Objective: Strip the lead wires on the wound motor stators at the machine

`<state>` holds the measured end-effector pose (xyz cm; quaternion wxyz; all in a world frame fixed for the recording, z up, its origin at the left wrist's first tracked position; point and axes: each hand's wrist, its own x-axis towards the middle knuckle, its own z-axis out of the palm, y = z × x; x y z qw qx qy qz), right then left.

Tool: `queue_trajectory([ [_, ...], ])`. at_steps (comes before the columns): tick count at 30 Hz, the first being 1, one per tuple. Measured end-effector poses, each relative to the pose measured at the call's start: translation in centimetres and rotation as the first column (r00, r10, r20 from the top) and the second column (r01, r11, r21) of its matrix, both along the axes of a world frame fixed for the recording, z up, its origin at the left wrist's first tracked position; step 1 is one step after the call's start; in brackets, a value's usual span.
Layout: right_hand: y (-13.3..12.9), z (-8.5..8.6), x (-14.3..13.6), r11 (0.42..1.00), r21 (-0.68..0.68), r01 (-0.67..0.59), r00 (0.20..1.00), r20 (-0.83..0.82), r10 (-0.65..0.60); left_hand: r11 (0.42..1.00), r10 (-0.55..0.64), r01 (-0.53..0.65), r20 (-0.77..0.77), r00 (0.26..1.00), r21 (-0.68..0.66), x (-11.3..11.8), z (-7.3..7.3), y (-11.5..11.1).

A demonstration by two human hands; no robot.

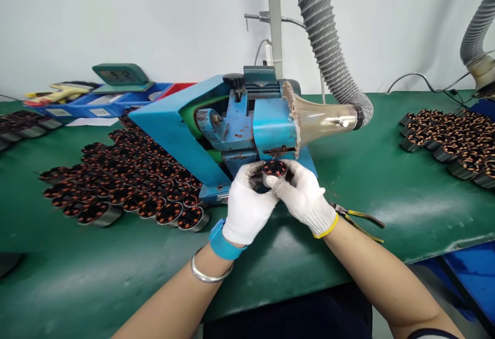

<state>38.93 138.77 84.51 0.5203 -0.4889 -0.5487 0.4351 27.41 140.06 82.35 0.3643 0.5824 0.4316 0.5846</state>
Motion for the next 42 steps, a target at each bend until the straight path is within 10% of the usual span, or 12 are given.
queue_trajectory([
  [19, -0.9, -0.7, 1.5, 0.96, 0.277, 0.043, 0.973, 0.206, -0.103, 0.991, 0.043, -0.03, -0.097, 0.994, 0.13, 0.7, -1.2, 0.1],
  [30, -2.3, 0.2, 2.9, 0.895, 0.436, -0.092, 0.809, 0.557, -0.188, 0.984, -0.057, 0.061, -0.026, 0.998, 0.168, 0.1, -1.6, -1.5],
  [35, -1.1, 0.3, 2.7, 0.986, -0.073, 0.147, 0.989, 0.004, -0.147, 0.995, -0.055, 0.057, -0.031, 0.998, 0.086, 0.3, -1.1, -1.9],
  [38, 0.0, 0.1, 2.8, 0.964, -0.136, 0.23, 0.863, -0.429, -0.267, 0.99, 0.016, -0.007, -0.063, 0.998, 0.138, 0.0, -1.3, -1.7],
  [42, 0.1, -0.3, 2.4, 0.969, -0.148, 0.199, 0.909, -0.342, -0.239, 0.975, 0.133, -0.11, -0.11, 0.985, 0.191, -0.5, -1.4, -1.2],
])
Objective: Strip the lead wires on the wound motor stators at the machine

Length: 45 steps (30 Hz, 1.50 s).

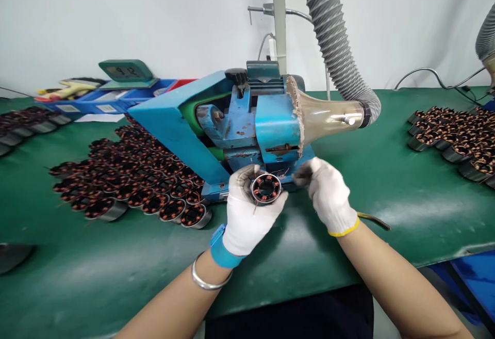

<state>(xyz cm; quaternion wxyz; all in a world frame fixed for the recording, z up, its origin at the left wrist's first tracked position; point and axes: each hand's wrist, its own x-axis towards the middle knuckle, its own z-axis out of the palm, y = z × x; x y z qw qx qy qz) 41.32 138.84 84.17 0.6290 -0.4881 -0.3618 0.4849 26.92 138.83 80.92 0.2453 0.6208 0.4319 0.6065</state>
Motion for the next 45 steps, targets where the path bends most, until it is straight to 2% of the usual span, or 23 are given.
queue_trajectory([
  [3, -1.1, -0.1, -0.8, 0.99, 0.041, -0.138, 0.974, 0.186, 0.128, 0.996, -0.065, 0.073, -0.138, 0.988, 0.05, -0.3, 0.2, 0.0],
  [6, -1.9, 0.1, -1.1, 0.981, 0.087, -0.172, 0.952, 0.27, 0.143, 0.976, -0.171, 0.201, -0.273, 0.947, 0.086, -0.4, 0.6, -0.2],
  [9, -1.5, 0.3, -0.7, 0.988, 0.038, -0.152, 0.982, 0.124, 0.146, 0.957, -0.25, 0.285, -0.335, 0.908, 0.06, -0.6, 0.9, -0.3],
  [12, -0.4, 0.4, 0.2, 0.997, 0.076, -0.003, 0.992, -0.125, 0.013, 0.95, -0.277, 0.31, -0.357, 0.892, 0.037, -0.7, 0.8, -0.3],
  [14, 0.1, 0.4, 0.7, 0.992, 0.094, 0.081, 0.988, -0.142, -0.067, 0.968, -0.241, 0.25, -0.319, 0.917, -0.014, -0.6, 0.6, -0.4],
  [16, -0.1, 0.4, 0.7, 0.998, 0.051, 0.021, 1.0, 0.019, -0.022, 0.98, -0.195, 0.183, -0.21, 0.958, -0.077, -0.2, 0.5, -0.4],
  [19, -1.1, 0.3, -0.2, 0.988, 0.014, -0.152, 0.938, 0.319, 0.14, 0.959, -0.251, 0.247, -0.014, 0.968, -0.141, 0.4, 0.4, -0.4],
  [22, -1.7, -0.1, -1.1, 0.978, 0.107, -0.18, 0.86, 0.501, 0.103, 0.932, -0.284, 0.303, 0.12, 0.951, -0.198, 0.8, 0.7, 0.1],
  [28, -0.4, -0.2, -1.3, 0.966, 0.219, -0.136, 0.866, 0.5, 0.009, 0.914, -0.245, 0.322, 0.296, 0.923, -0.246, 1.4, 2.3, 1.6],
  [34, -0.3, 1.9, -1.3, 0.966, 0.203, -0.162, 0.818, 0.576, 0.016, 0.904, -0.246, 0.326, 0.288, 0.925, -0.277, 1.0, 3.9, 1.7],
  [38, -0.6, 3.0, -0.7, 0.955, 0.205, -0.216, 0.66, 0.751, -0.012, 0.904, -0.226, 0.274, 0.177, 0.958, -0.33, 0.5, 5.0, 1.7],
  [42, -0.6, 3.0, -0.3, 0.943, 0.226, -0.244, 0.531, 0.845, -0.065, 0.908, -0.217, 0.246, 0.121, 0.969, -0.339, 0.1, 5.3, 1.8],
  [45, -0.6, 2.5, -0.4, 0.944, 0.231, -0.236, 0.522, 0.849, -0.077, 0.917, -0.192, 0.227, 0.137, 0.972, -0.329, -0.1, 5.1, 1.8],
])
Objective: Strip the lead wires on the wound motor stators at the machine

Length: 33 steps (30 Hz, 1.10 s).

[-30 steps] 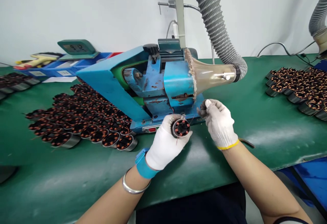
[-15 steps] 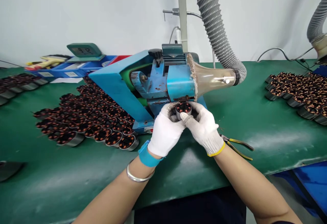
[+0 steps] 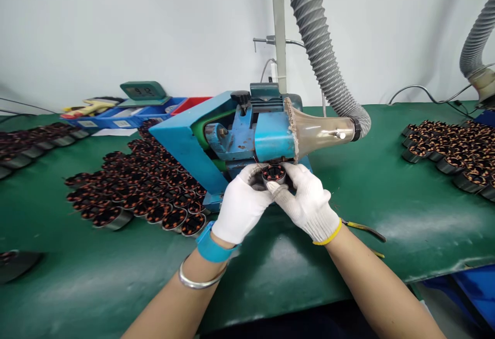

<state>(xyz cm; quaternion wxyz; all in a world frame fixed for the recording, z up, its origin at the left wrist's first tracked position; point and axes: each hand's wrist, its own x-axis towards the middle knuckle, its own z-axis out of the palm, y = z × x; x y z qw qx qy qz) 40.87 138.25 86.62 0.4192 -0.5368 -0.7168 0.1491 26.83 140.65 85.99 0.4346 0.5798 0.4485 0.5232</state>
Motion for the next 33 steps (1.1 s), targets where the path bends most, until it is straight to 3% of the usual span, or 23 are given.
queue_trajectory([
  [14, -0.4, -1.1, -0.8, 0.994, 0.007, 0.113, 0.993, -0.026, -0.113, 0.998, -0.034, 0.039, 0.088, 0.996, -0.047, -0.1, 0.0, 0.0],
  [18, -0.2, -1.0, -0.7, 0.996, 0.006, 0.089, 0.996, -0.017, -0.089, 0.996, -0.072, 0.077, 0.101, 0.992, -0.05, -0.4, -0.1, 0.1],
  [23, 0.2, -1.2, -0.4, 0.998, 0.022, 0.067, 0.997, -0.037, -0.066, 0.995, -0.038, 0.047, 0.099, 0.994, -0.089, -0.5, -0.3, 0.5],
  [33, 0.3, -1.3, -0.4, 0.998, 0.003, 0.067, 0.998, 0.004, -0.067, 0.995, -0.088, 0.093, 0.086, 0.992, -0.048, -0.9, -0.1, 0.5],
])
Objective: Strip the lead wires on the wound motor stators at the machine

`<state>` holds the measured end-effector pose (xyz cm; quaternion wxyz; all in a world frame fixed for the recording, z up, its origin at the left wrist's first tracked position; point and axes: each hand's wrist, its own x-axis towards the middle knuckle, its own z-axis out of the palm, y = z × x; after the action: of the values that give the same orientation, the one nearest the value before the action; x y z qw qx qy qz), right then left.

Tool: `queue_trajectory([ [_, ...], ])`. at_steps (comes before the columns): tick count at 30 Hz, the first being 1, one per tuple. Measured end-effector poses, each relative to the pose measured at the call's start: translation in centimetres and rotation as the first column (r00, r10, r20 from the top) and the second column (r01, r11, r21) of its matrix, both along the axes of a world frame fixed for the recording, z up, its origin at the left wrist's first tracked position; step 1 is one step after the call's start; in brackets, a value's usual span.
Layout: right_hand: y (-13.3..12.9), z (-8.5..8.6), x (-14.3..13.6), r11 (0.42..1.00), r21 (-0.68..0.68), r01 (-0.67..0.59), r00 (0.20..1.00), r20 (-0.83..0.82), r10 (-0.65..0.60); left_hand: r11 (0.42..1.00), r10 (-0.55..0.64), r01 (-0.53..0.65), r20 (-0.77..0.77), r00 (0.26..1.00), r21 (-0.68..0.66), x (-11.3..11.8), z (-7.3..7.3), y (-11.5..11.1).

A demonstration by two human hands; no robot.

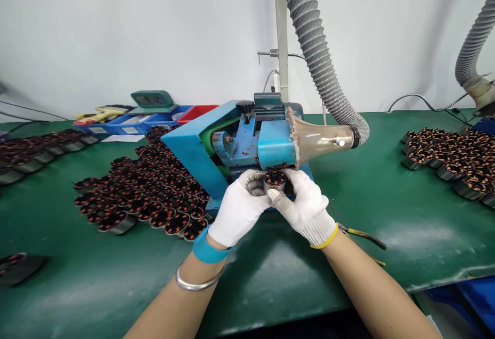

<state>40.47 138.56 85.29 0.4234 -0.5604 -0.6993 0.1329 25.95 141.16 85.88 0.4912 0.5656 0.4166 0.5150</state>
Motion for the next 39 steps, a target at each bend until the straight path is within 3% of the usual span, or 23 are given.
queue_trajectory([
  [12, 0.3, -0.4, -0.3, 0.999, 0.048, -0.007, 0.99, -0.138, 0.014, 0.997, 0.066, -0.066, -0.034, 0.997, 0.027, 0.3, -0.1, -0.2],
  [19, -0.4, -0.8, -0.1, 0.998, 0.07, -0.003, 0.993, -0.117, 0.011, 0.999, 0.004, -0.005, 0.015, 1.0, 0.036, 0.3, -0.7, -0.6],
  [25, -2.3, -1.4, 0.9, 0.982, 0.183, -0.054, 0.998, -0.01, 0.057, 0.979, -0.016, 0.038, -0.11, 0.994, 0.198, -0.1, -2.3, -2.0],
  [29, -2.3, -1.2, 1.3, 0.972, 0.203, -0.121, 0.988, -0.075, 0.139, 0.967, -0.016, 0.049, -0.134, 0.991, 0.25, -0.3, -2.2, -2.1],
  [35, -2.0, -0.3, 1.2, 0.989, -0.043, -0.138, 0.958, -0.258, 0.123, 0.964, -0.175, 0.19, -0.094, 0.98, 0.185, -0.4, -1.7, -1.7],
  [39, -2.0, 0.1, 1.1, 0.987, -0.078, -0.139, 0.962, -0.249, 0.116, 0.936, -0.351, 0.344, 0.143, 0.925, 0.068, -0.9, -2.1, -1.4],
])
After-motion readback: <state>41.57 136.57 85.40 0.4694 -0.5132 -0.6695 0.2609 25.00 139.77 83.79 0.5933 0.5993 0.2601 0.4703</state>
